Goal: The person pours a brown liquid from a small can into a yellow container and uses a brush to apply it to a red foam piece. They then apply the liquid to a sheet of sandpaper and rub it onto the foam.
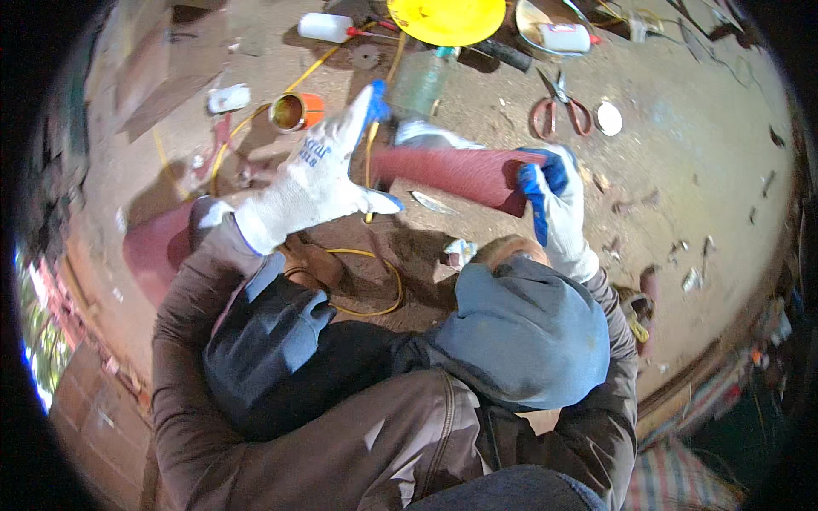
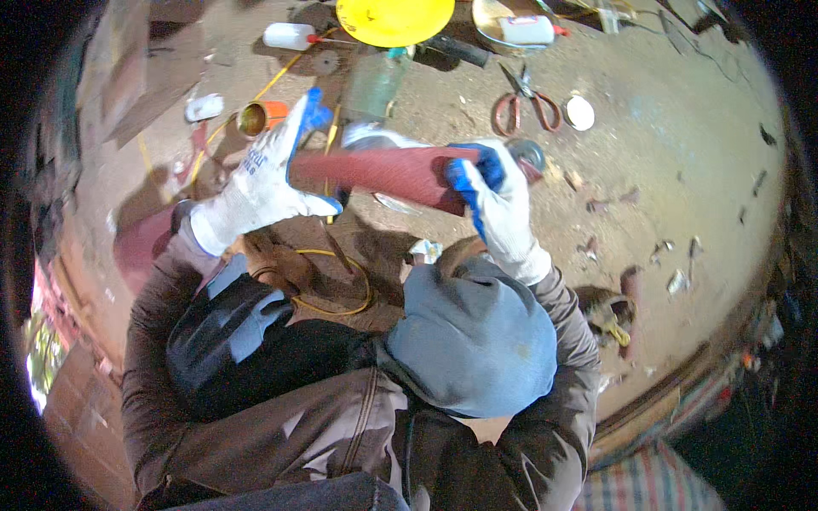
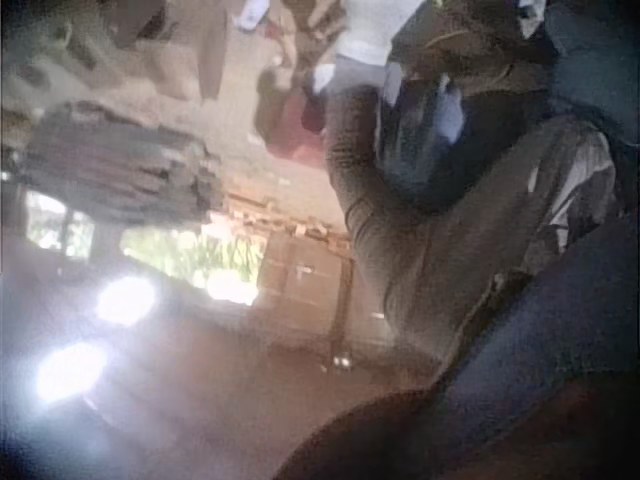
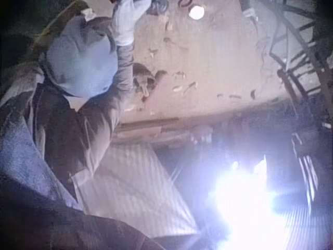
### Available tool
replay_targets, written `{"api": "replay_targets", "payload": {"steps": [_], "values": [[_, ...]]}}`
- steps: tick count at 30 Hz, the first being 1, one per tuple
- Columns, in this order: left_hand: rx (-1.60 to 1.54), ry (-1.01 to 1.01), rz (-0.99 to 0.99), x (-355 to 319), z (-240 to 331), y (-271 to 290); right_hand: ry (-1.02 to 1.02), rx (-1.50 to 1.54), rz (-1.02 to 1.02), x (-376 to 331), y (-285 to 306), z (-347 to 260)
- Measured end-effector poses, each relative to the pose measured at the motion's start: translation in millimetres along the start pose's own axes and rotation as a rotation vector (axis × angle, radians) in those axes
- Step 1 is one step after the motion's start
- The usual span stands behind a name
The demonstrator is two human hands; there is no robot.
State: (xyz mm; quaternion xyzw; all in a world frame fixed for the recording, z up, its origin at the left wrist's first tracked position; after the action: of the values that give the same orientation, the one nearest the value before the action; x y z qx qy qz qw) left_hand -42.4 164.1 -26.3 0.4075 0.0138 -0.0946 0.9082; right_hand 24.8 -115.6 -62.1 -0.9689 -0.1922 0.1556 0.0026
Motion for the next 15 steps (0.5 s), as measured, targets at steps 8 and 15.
{"api": "replay_targets", "payload": {"steps": [8,15], "values": [[0.007,-0.508,-0.129,-32,-32,47,-0.348,-0.738,0.295,-62,72,68],[0.373,-0.306,0.511,-35,-161,225,0.11,-2.034,-0.266,-15,64,56]]}}
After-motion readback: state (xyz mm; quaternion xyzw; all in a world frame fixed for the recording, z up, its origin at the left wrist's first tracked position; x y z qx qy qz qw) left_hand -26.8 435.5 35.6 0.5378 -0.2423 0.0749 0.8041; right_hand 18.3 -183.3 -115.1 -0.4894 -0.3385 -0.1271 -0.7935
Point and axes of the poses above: each hand's wrist, its own x-axis towards the middle knuckle, its own y-axis out of the back of the hand, z = x × y, the point moved 6 cm from there along x, towards the middle knuckle, and after that the axes turned 6 degrees about z, right-handed, at the moved point
